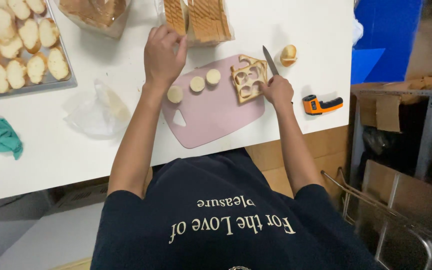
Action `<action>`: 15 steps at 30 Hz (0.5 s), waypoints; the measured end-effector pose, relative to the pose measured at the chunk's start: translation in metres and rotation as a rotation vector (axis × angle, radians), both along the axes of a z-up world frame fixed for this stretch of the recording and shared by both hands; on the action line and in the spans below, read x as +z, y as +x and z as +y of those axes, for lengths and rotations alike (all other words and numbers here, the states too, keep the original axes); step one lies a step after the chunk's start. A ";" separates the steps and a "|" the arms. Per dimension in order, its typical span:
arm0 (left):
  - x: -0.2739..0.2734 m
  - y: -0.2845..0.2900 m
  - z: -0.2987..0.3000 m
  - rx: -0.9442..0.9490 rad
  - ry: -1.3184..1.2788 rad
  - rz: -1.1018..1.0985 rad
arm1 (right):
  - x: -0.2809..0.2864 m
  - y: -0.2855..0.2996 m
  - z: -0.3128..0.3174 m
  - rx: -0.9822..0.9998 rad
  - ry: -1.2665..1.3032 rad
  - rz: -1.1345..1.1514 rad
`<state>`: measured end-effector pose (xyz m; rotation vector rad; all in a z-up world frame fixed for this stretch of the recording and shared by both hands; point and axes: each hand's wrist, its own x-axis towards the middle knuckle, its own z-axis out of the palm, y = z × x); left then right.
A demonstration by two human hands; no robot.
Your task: Cutting circular shapes out of white bread slices and arranging them on a tray.
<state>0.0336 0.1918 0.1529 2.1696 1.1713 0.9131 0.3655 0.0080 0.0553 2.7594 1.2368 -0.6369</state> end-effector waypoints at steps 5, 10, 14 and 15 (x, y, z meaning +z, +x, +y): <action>0.000 0.006 -0.027 -0.018 -0.005 -0.040 | -0.002 -0.002 -0.009 0.044 0.103 0.039; -0.026 -0.014 -0.058 0.002 -0.103 0.023 | 0.002 -0.005 -0.013 0.127 0.114 0.016; -0.054 -0.046 -0.086 0.136 -0.279 0.008 | 0.033 -0.020 -0.003 0.110 -0.143 0.087; -0.064 -0.054 -0.095 0.191 -0.412 0.037 | 0.047 -0.026 -0.002 0.124 -0.207 0.101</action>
